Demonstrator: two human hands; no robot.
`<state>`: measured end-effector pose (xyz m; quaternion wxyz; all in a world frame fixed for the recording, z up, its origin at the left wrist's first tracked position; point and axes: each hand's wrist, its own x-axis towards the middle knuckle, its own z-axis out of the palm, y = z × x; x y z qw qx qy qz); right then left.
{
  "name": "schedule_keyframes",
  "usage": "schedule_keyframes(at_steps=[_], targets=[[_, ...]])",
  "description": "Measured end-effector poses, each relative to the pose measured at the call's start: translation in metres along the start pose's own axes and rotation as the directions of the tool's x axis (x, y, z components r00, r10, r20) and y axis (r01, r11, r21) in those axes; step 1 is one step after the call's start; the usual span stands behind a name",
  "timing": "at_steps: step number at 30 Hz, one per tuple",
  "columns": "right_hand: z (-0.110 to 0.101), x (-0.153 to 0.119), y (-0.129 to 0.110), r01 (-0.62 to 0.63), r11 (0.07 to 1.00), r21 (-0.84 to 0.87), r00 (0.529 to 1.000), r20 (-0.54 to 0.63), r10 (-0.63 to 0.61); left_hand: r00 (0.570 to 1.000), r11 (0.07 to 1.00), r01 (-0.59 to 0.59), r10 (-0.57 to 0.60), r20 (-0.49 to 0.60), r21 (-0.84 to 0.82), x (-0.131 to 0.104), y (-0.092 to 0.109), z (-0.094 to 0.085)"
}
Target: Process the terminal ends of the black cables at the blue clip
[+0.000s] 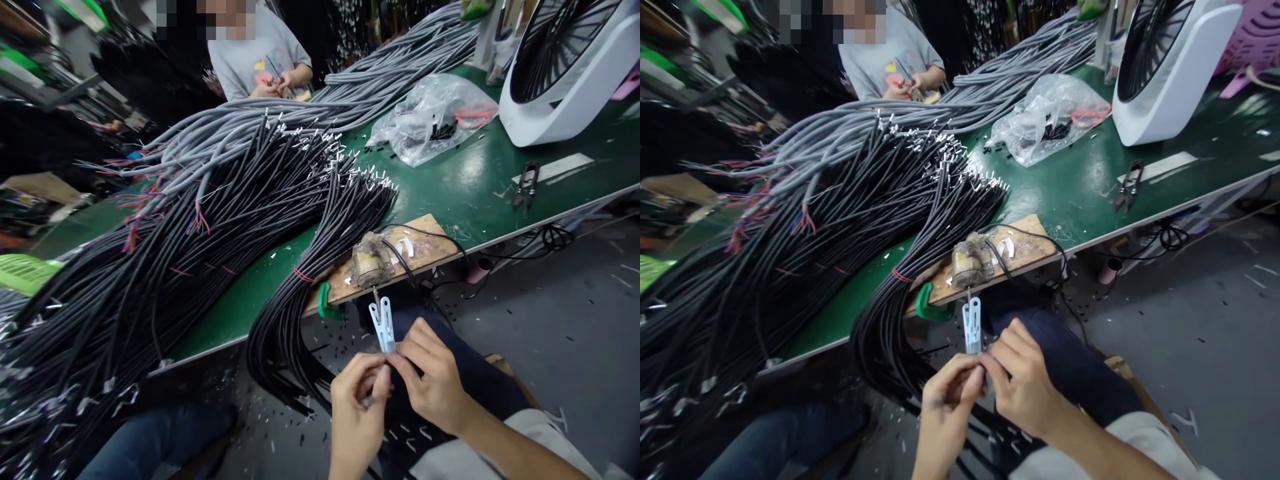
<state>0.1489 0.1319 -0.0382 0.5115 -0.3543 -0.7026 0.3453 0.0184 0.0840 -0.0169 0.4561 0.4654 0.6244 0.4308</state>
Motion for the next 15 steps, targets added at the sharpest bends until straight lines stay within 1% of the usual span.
schedule_keyframes(at_steps=[1, 2, 3, 4, 5, 6, 7, 8, 9, 10, 11, 12, 13, 14, 15], targets=[[0.003, -0.002, 0.001, -0.026, 0.999, 0.043, 0.998, -0.06, 0.028, 1.0, 0.999, -0.018, 0.019, -0.021, 0.043, -0.001, 0.001, 0.001], [0.006, -0.004, 0.001, -0.086, 0.987, 0.137, 0.99, -0.098, 0.1, 0.998, 0.997, -0.031, 0.034, -0.044, 0.071, -0.002, 0.001, 0.003], [0.01, -0.006, 0.0, -0.18, 0.942, 0.283, 0.971, -0.101, 0.216, 0.997, 0.996, -0.042, 0.047, -0.063, 0.084, -0.003, 0.001, 0.004], [0.013, -0.007, 0.0, -0.293, 0.837, 0.462, 0.934, -0.047, 0.353, 0.995, 0.995, -0.05, 0.057, -0.078, 0.085, -0.003, 0.0, 0.005], [0.016, -0.008, 0.0, -0.402, 0.664, 0.631, 0.878, 0.06, 0.474, 0.994, 0.995, -0.059, 0.066, -0.086, 0.082, -0.003, 0.0, 0.006], [0.019, -0.008, -0.001, -0.485, 0.452, 0.749, 0.811, 0.192, 0.553, 0.994, 0.994, -0.068, 0.075, -0.083, 0.086, -0.002, -0.001, 0.005], [0.021, -0.008, -0.001, -0.532, 0.25, 0.809, 0.748, 0.311, 0.586, 0.994, 0.992, -0.079, 0.087, -0.073, 0.103, -0.002, -0.002, 0.005], [0.022, -0.007, -0.001, -0.551, 0.096, 0.829, 0.701, 0.397, 0.593, 0.993, 0.987, -0.092, 0.1, -0.059, 0.131, -0.002, -0.002, 0.004], [0.022, -0.007, -0.001, -0.554, 0.005, 0.832, 0.674, 0.445, 0.59, 0.992, 0.981, -0.104, 0.113, -0.048, 0.163, -0.001, -0.002, 0.003], [0.022, -0.006, 0.0, -0.554, -0.031, 0.832, 0.664, 0.464, 0.586, 0.992, 0.975, -0.111, 0.12, -0.038, 0.192, -0.001, -0.001, 0.002], [0.02, -0.005, 0.001, -0.55, -0.03, 0.835, 0.668, 0.461, 0.584, 0.993, 0.972, -0.11, 0.118, -0.029, 0.209, -0.001, 0.0, 0.001], [0.018, -0.004, 0.002, -0.545, -0.006, 0.838, 0.681, 0.447, 0.58, 0.994, 0.972, -0.103, 0.11, -0.021, 0.21, 0.0, 0.001, 0.001], [0.015, -0.003, 0.003, -0.543, 0.034, 0.839, 0.701, 0.431, 0.568, 0.995, 0.976, -0.092, 0.096, -0.012, 0.198, 0.0, 0.003, 0.001], [0.011, -0.002, 0.004, -0.544, 0.093, 0.834, 0.727, 0.414, 0.548, 0.997, 0.981, -0.08, 0.081, 0.001, 0.178, 0.0, 0.005, 0.001], [0.007, -0.001, 0.006, -0.551, 0.171, 0.817, 0.756, 0.402, 0.517, 0.998, 0.985, -0.068, 0.067, 0.012, 0.157, 0.0, 0.006, 0.001]])
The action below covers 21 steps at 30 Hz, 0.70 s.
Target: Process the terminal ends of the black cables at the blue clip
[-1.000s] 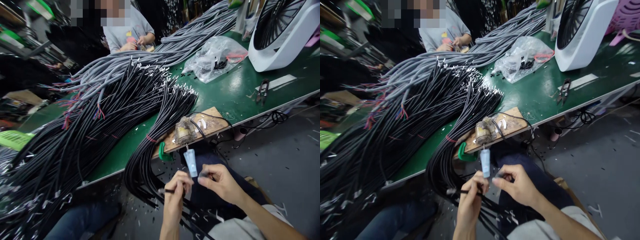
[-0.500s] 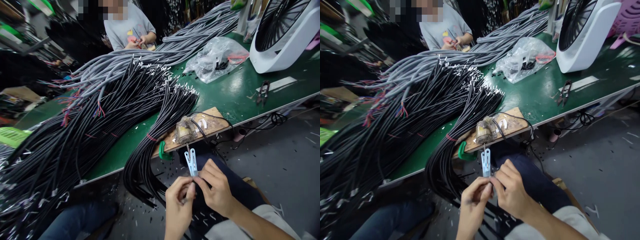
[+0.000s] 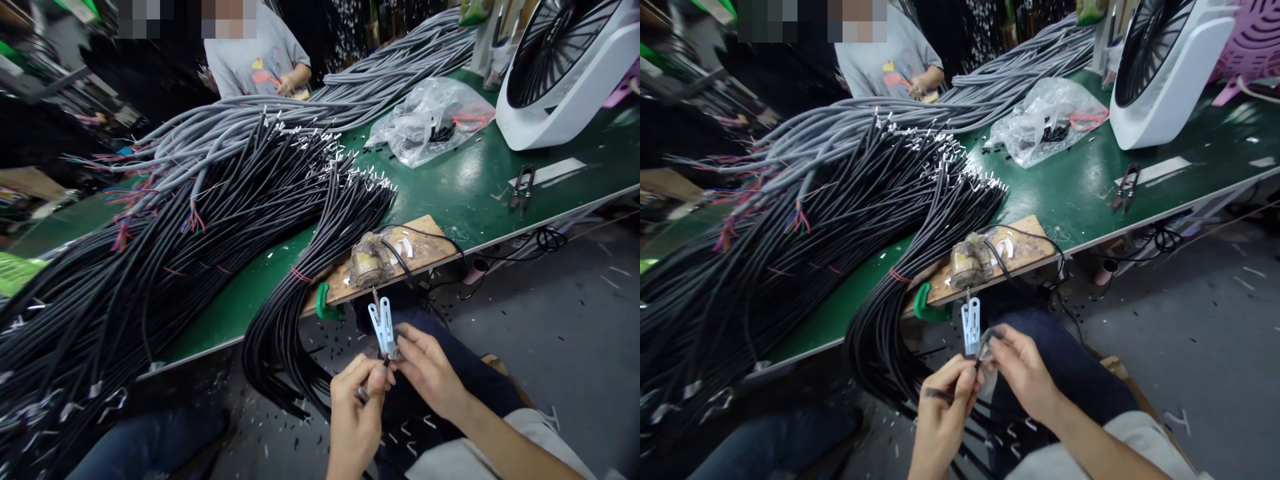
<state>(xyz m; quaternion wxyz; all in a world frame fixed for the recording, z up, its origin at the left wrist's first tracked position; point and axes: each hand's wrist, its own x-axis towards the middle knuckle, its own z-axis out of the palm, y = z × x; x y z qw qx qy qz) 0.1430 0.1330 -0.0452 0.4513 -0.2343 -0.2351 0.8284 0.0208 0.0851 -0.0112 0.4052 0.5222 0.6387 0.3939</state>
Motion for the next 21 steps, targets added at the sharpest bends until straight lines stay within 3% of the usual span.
schedule_keyframes(at_steps=[4, 8, 10, 11, 12, 14, 15, 16, 17, 18, 21], targets=[[-0.006, 0.0, -0.011, 0.129, 0.916, -0.379, 0.989, 0.113, -0.093, 0.999, 0.996, 0.038, -0.038, 0.008, -0.082, 0.0, 0.002, 0.0], [0.001, -0.002, -0.007, 0.125, 0.927, -0.353, 0.991, -0.006, -0.135, 0.995, 0.981, 0.092, -0.084, 0.055, -0.169, -0.001, -0.001, 0.002], [0.007, -0.004, 0.0, 0.192, 0.894, -0.405, 0.97, -0.058, -0.235, 0.992, 0.965, 0.122, -0.113, 0.05, -0.232, -0.001, -0.002, 0.004], [0.009, -0.005, 0.003, 0.285, 0.819, -0.499, 0.933, -0.053, -0.357, 0.991, 0.955, 0.137, -0.134, 0.03, -0.261, -0.002, -0.001, 0.006], [0.009, -0.007, 0.005, 0.394, 0.687, -0.61, 0.864, -0.009, -0.503, 0.988, 0.947, 0.15, -0.156, 0.002, -0.285, -0.002, 0.0, 0.007], [0.008, -0.009, 0.008, 0.566, 0.317, -0.761, 0.664, 0.192, -0.723, 0.979, 0.934, 0.169, -0.195, -0.054, -0.315, -0.004, 0.003, 0.01], [0.005, -0.01, 0.008, 0.615, 0.158, -0.773, 0.579, 0.307, -0.755, 0.976, 0.931, 0.172, -0.206, -0.075, -0.321, -0.005, 0.004, 0.01], [0.003, -0.01, 0.006, 0.646, 0.061, -0.761, 0.533, 0.392, -0.749, 0.973, 0.932, 0.169, -0.209, -0.095, -0.32, -0.005, 0.005, 0.011], [0.0, -0.01, 0.004, 0.658, 0.039, -0.752, 0.536, 0.432, -0.725, 0.972, 0.938, 0.161, -0.206, -0.118, -0.307, -0.005, 0.005, 0.011], [-0.003, -0.01, 0.001, 0.653, 0.071, -0.754, 0.568, 0.425, -0.705, 0.971, 0.948, 0.147, -0.193, -0.143, -0.281, -0.005, 0.005, 0.011], [-0.005, -0.007, -0.012, 0.544, 0.248, -0.801, 0.712, 0.284, -0.642, 0.98, 0.987, 0.068, -0.094, -0.177, -0.148, -0.004, 0.001, 0.009]])
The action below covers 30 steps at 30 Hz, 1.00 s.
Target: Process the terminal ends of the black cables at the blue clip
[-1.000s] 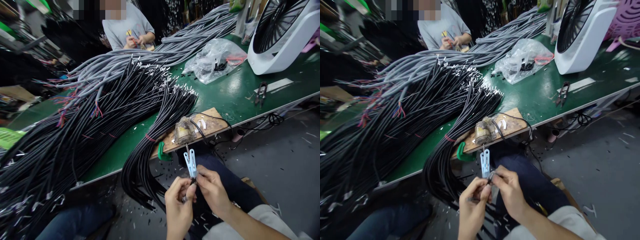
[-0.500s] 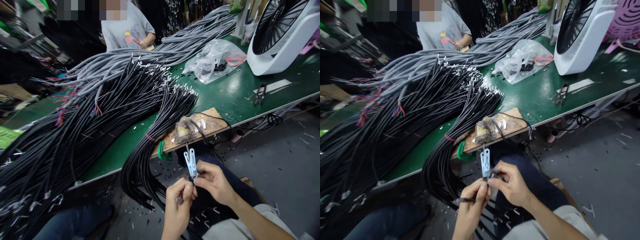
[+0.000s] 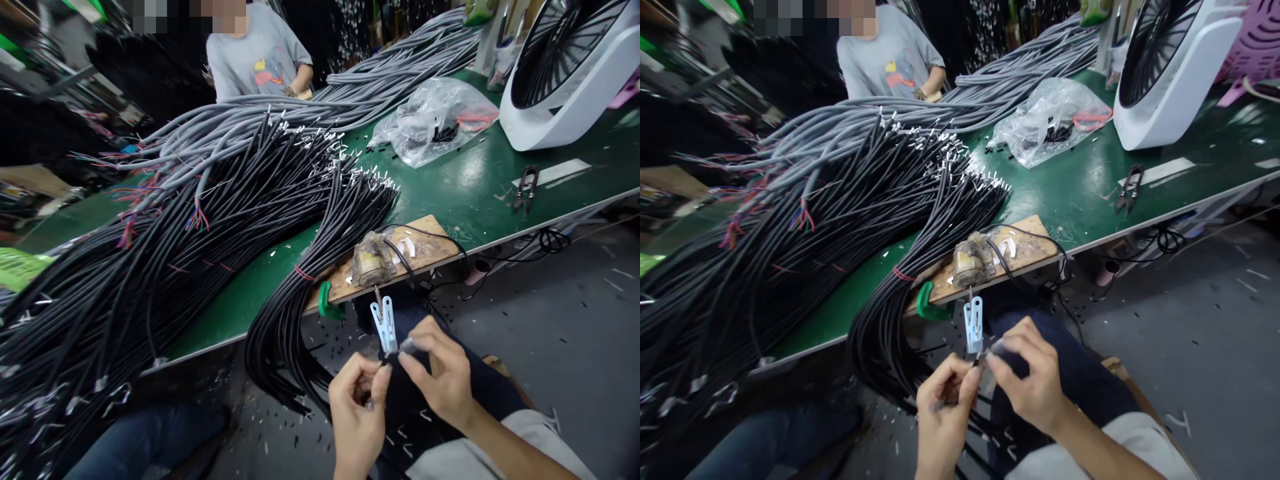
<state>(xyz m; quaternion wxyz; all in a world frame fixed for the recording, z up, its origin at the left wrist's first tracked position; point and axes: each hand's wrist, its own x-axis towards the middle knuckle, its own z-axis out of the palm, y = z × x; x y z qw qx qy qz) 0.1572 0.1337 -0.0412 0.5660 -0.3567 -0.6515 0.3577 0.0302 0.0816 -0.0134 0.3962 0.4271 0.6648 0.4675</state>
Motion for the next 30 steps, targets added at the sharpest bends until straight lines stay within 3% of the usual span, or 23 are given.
schedule_keyframes(at_steps=[3, 8, 10, 14, 17, 19, 21, 26, 30], targets=[[-0.004, 0.008, -0.003, -0.055, 0.998, -0.022, 0.996, 0.071, 0.057, 0.998, 0.995, -0.068, 0.068, 0.002, 0.074, 0.002, -0.004, -0.001], [-0.004, 0.007, -0.005, 0.124, 0.982, -0.139, 0.987, 0.118, -0.108, 0.999, 0.999, -0.039, 0.039, -0.021, 0.015, 0.001, -0.003, 0.0], [-0.005, 0.005, -0.002, 0.136, 0.977, -0.164, 0.987, 0.103, -0.12, 0.998, 1.0, -0.019, 0.019, -0.054, -0.005, 0.0, 0.0, 0.001], [-0.009, 0.005, 0.005, -0.068, 0.998, -0.004, 0.998, 0.015, 0.068, 0.997, 0.999, -0.038, 0.039, -0.068, 0.022, 0.001, 0.005, 0.005], [-0.009, 0.004, 0.007, -0.242, 0.955, 0.171, 0.97, 0.06, 0.235, 0.995, 0.996, -0.075, 0.078, -0.058, 0.048, 0.002, 0.005, 0.007], [-0.008, 0.002, 0.006, -0.287, 0.94, 0.182, 0.958, 0.055, 0.282, 0.993, 0.996, -0.075, 0.08, -0.086, 0.056, 0.003, 0.004, 0.007], [-0.007, 0.001, 0.003, -0.254, 0.96, 0.122, 0.967, 0.042, 0.251, 0.993, 0.996, -0.064, 0.07, -0.093, 0.065, 0.004, 0.003, 0.005], [-0.008, 0.005, -0.005, -0.033, 0.999, -0.033, 0.998, 0.057, 0.034, 0.996, 0.993, -0.076, 0.08, -0.037, 0.088, 0.004, 0.002, 0.001], [-0.011, 0.008, -0.004, 0.011, 0.996, -0.087, 0.998, 0.064, -0.006, 0.998, 0.997, -0.031, 0.035, -0.058, 0.07, 0.004, 0.002, 0.001]])
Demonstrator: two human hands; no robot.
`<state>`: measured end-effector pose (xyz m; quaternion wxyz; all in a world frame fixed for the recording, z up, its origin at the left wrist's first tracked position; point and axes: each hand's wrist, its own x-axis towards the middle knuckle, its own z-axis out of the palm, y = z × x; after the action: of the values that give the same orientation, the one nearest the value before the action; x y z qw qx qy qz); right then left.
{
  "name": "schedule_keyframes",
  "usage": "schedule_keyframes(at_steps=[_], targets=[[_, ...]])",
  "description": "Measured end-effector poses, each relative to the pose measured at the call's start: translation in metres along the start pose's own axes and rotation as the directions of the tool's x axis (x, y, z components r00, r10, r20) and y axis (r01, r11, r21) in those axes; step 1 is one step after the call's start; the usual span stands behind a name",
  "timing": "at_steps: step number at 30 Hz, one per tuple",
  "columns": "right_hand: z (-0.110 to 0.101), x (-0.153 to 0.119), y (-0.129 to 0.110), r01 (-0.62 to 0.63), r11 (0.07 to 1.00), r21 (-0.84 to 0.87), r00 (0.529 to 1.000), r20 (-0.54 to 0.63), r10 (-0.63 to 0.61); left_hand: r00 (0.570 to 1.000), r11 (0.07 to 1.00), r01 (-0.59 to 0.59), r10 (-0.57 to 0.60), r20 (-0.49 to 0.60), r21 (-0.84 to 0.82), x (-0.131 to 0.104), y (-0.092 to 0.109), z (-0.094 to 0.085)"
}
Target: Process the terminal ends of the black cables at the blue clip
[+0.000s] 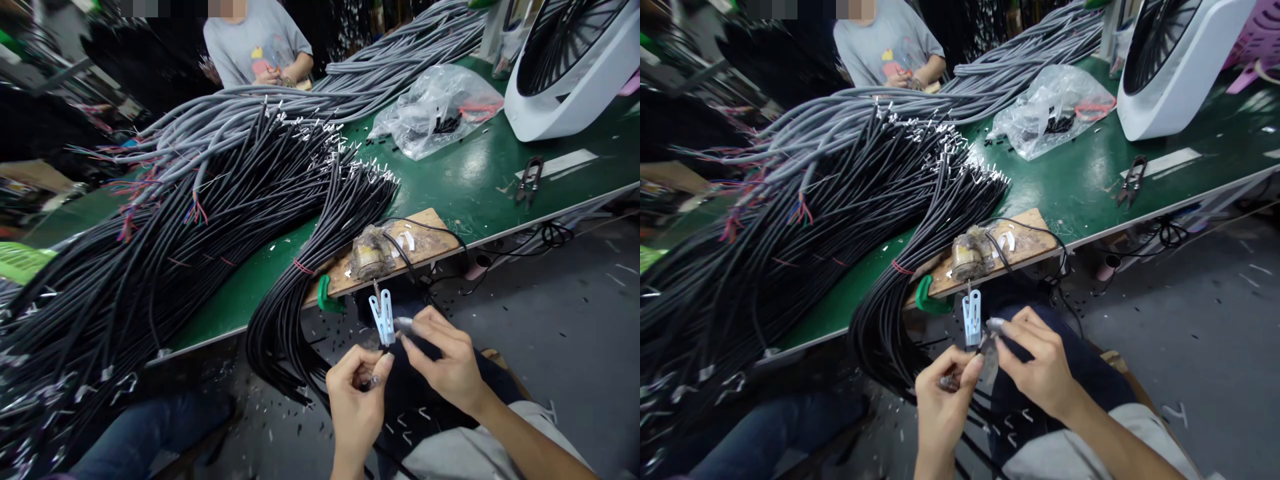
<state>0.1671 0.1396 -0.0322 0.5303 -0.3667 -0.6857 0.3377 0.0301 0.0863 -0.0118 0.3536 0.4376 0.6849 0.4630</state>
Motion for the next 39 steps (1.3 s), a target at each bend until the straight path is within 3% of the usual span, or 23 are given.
schedule_keyframes(at_steps=[6, 13, 19, 24, 26, 29, 31, 33, 35, 37, 39], targets=[[0.002, -0.014, 0.004, 0.172, 0.979, -0.109, 0.985, -0.007, -0.174, 0.996, 0.997, 0.067, -0.065, 0.055, -0.024, 0.0, -0.009, -0.002], [-0.002, -0.008, 0.006, -0.004, 0.996, -0.094, 1.0, 0.015, 0.006, 0.999, 1.0, 0.025, -0.024, 0.046, -0.012, 0.002, -0.005, 0.003], [0.001, -0.003, 0.008, 0.153, 0.973, -0.173, 0.979, 0.157, -0.127, 0.993, 0.998, 0.042, -0.036, 0.109, -0.051, 0.003, -0.009, 0.0], [-0.007, -0.002, 0.009, 0.113, 0.983, -0.145, 0.991, 0.088, -0.101, 0.998, 0.999, -0.054, 0.054, 0.036, -0.001, 0.003, -0.009, 0.006], [-0.012, 0.001, 0.005, 0.119, 0.975, -0.188, 0.983, 0.159, -0.089, 0.994, 0.994, -0.101, 0.099, 0.05, 0.04, 0.003, -0.009, 0.009], [-0.02, 0.01, 0.0, 0.116, 0.949, -0.292, 0.941, 0.338, -0.011, 0.976, 0.971, -0.19, 0.171, 0.134, 0.146, 0.001, -0.011, 0.012], [-0.026, 0.019, 0.001, 0.101, 0.954, -0.281, 0.871, 0.488, 0.052, 0.954, 0.948, -0.256, 0.216, 0.209, 0.188, -0.001, -0.012, 0.011], [-0.031, 0.028, 0.009, 0.036, 0.986, -0.161, 0.766, 0.639, 0.076, 0.93, 0.938, -0.301, 0.249, 0.269, 0.173, -0.002, -0.012, 0.008], [-0.033, 0.035, 0.021, -0.093, 0.996, 0.001, 0.705, 0.706, 0.065, 0.916, 0.938, -0.318, 0.268, 0.297, 0.135, -0.002, -0.012, 0.003], [-0.031, 0.035, 0.031, -0.232, 0.965, 0.121, 0.735, 0.672, 0.093, 0.915, 0.943, -0.311, 0.265, 0.304, 0.114, -0.001, -0.011, -0.002], [-0.024, 0.027, 0.035, -0.315, 0.923, 0.219, 0.822, 0.549, 0.15, 0.923, 0.951, -0.289, 0.246, 0.295, 0.113, -0.001, -0.009, -0.005]])
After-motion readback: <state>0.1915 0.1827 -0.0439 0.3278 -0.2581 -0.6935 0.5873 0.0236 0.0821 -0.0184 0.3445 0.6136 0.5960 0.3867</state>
